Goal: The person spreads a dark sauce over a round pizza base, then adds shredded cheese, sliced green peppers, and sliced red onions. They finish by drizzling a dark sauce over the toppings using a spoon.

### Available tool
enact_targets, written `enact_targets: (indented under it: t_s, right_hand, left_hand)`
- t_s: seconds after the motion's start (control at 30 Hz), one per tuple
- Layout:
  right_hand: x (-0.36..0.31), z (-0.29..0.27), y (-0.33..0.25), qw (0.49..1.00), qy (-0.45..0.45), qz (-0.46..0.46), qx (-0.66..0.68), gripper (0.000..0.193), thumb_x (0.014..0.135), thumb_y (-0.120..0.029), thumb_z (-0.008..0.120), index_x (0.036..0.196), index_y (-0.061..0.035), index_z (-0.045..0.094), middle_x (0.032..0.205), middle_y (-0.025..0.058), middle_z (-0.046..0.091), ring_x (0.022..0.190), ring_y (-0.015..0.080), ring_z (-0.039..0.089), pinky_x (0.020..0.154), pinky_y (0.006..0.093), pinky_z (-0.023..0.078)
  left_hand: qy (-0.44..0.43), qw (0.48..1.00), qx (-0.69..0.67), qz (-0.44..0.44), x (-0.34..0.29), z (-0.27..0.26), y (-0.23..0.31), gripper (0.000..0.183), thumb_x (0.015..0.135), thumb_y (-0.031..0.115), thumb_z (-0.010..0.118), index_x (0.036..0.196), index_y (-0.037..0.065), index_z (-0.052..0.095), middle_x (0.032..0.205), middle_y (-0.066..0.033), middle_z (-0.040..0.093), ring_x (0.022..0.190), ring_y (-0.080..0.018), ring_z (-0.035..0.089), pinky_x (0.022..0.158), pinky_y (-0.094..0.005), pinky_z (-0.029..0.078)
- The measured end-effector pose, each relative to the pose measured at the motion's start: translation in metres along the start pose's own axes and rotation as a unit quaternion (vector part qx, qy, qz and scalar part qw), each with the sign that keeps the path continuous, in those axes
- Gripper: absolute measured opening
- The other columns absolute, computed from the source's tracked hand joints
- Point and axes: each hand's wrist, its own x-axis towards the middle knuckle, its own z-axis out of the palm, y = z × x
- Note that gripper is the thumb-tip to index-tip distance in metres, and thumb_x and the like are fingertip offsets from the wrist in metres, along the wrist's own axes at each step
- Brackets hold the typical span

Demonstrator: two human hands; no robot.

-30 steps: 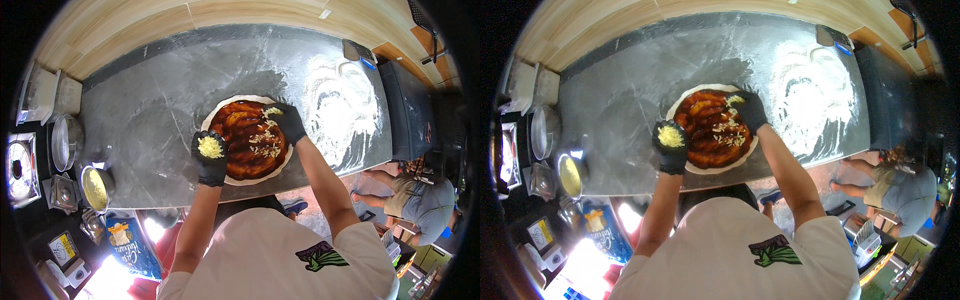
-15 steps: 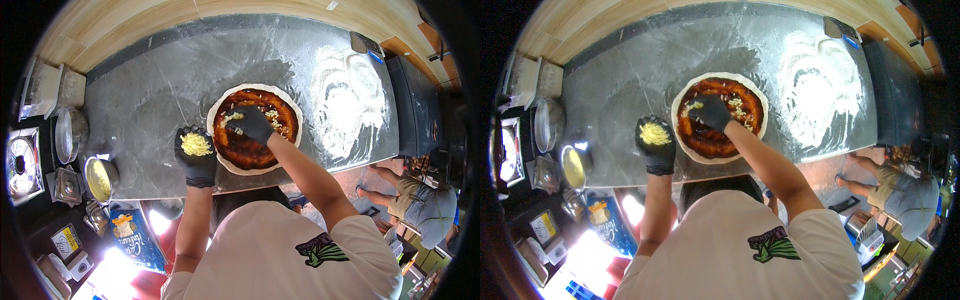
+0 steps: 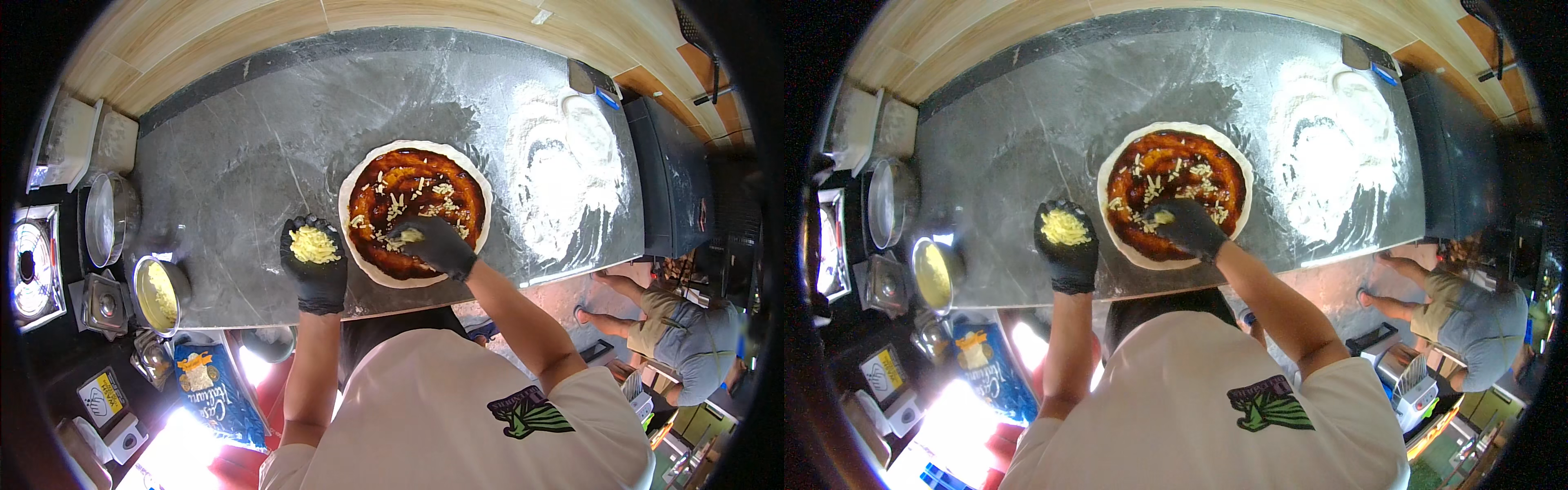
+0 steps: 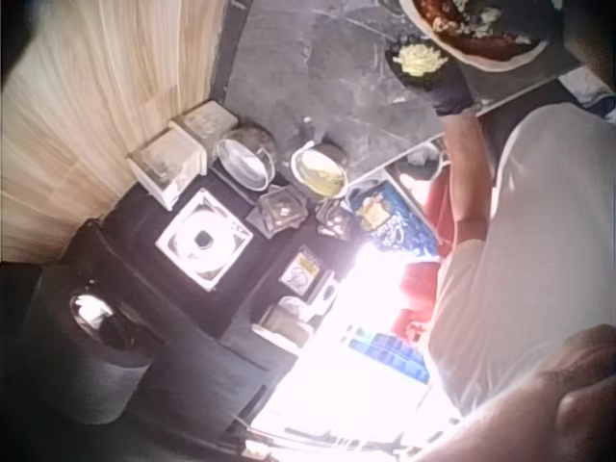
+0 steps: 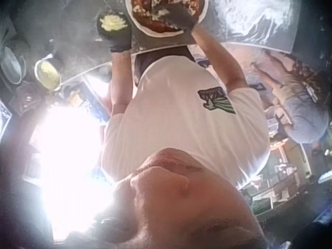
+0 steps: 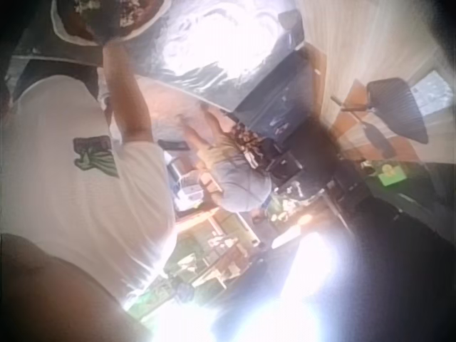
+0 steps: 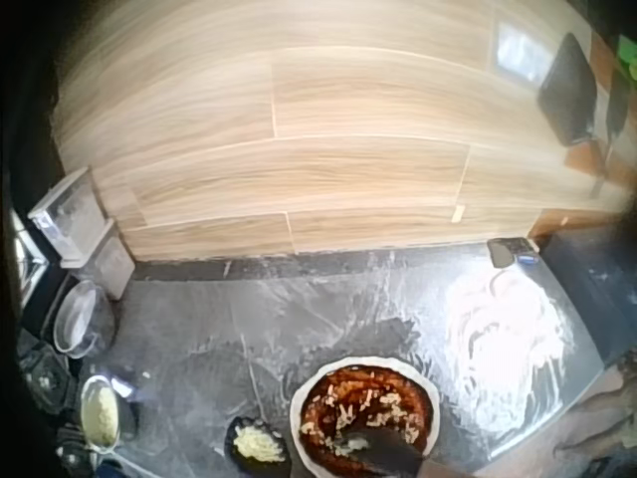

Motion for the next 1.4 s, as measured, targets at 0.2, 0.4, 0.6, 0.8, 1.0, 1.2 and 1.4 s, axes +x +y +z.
enact_targets:
  t_s: [0.2,0.4,0.6,0.8,1.0,1.2,1.4]
  right_hand:
    - [0.063,0.006,0.004,0.999,0.020,0.031,-0.017,0.024,0.086,-0.011,0.075,0.110,-0.0078,0.078,0.105,0.0132,0.078,0.097,0.0252,0.074,0.090,0.0362,0.056]
    - [0.092,-0.049,0.027,0.981,0.129,0.006,-0.146,0.020,0.090,-0.013,0.074,0.109,-0.0069,0.078,0.108,0.0116,0.079,0.100,0.0254,0.074,0.091,0.0363,0.056]
    - [0.044,-0.044,0.028,0.994,0.106,0.038,-0.014,0.020,0.097,-0.020,0.065,0.109,-0.0127,0.080,0.111,0.0155,0.076,0.103,0.0351,0.071,0.093,0.0438,0.054]
    - [0.028,-0.029,0.025,0.984,0.157,0.088,-0.002,0.020,0.100,-0.018,0.062,0.109,-0.0140,0.079,0.109,0.0139,0.077,0.101,0.0330,0.072,0.088,0.0422,0.056]
    - [0.010,-0.021,0.006,0.986,0.143,0.015,0.083,0.027,0.102,-0.017,0.065,0.126,-0.0092,0.074,0.120,0.0148,0.076,0.104,0.0250,0.074,0.092,0.0369,0.056]
    - [-0.031,0.010,-0.008,0.986,0.161,-0.019,-0.026,0.038,0.099,-0.013,0.067,0.137,-0.0045,0.063,0.129,0.0134,0.070,0.114,0.0215,0.068,0.098,0.0360,0.054]
    - [-0.059,0.003,0.005,0.988,0.150,-0.020,-0.022,0.041,0.094,-0.014,0.074,0.133,-0.0038,0.064,0.130,0.0111,0.069,0.118,0.0218,0.067,0.101,0.0359,0.054]
  left_hand:
    - [-0.056,0.998,0.017,-0.005,0.002,-0.003,0.002,0.032,0.106,0.034,0.051,0.125,0.012,0.066,0.124,-0.0073,0.071,0.112,-0.0233,0.066,0.105,-0.0405,0.052]
    - [-0.087,0.996,0.009,-0.014,0.000,-0.006,0.004,0.034,0.107,0.034,0.049,0.127,0.012,0.064,0.126,-0.0075,0.070,0.114,-0.0235,0.065,0.107,-0.0410,0.051]
    - [-0.085,0.995,-0.015,-0.043,-0.005,0.000,-0.005,0.032,0.109,0.029,0.045,0.129,0.010,0.061,0.125,-0.0090,0.067,0.114,-0.0241,0.064,0.106,-0.0396,0.051]
    - [0.066,0.989,0.133,0.008,-0.008,0.008,-0.022,0.025,0.107,0.028,0.049,0.107,0.009,0.065,0.106,-0.0082,0.071,0.100,-0.0243,0.067,0.093,-0.0389,0.055]
    - [0.041,0.987,0.155,-0.017,-0.007,0.006,-0.041,0.024,0.107,0.022,0.050,0.124,0.007,0.059,0.114,-0.0082,0.067,0.105,-0.0227,0.066,0.094,-0.0380,0.057]
    - [0.014,0.948,0.317,-0.012,-0.032,0.038,-0.115,0.015,0.106,0.019,0.057,0.103,0.008,0.067,0.097,-0.0092,0.068,0.090,-0.0226,0.067,0.081,-0.0379,0.056]
    - [-0.319,0.546,0.738,0.236,-0.017,0.057,-0.143,0.010,0.094,0.014,0.067,0.101,0.007,0.065,0.102,-0.0154,0.065,0.099,-0.0363,0.059,0.091,-0.0505,0.046]
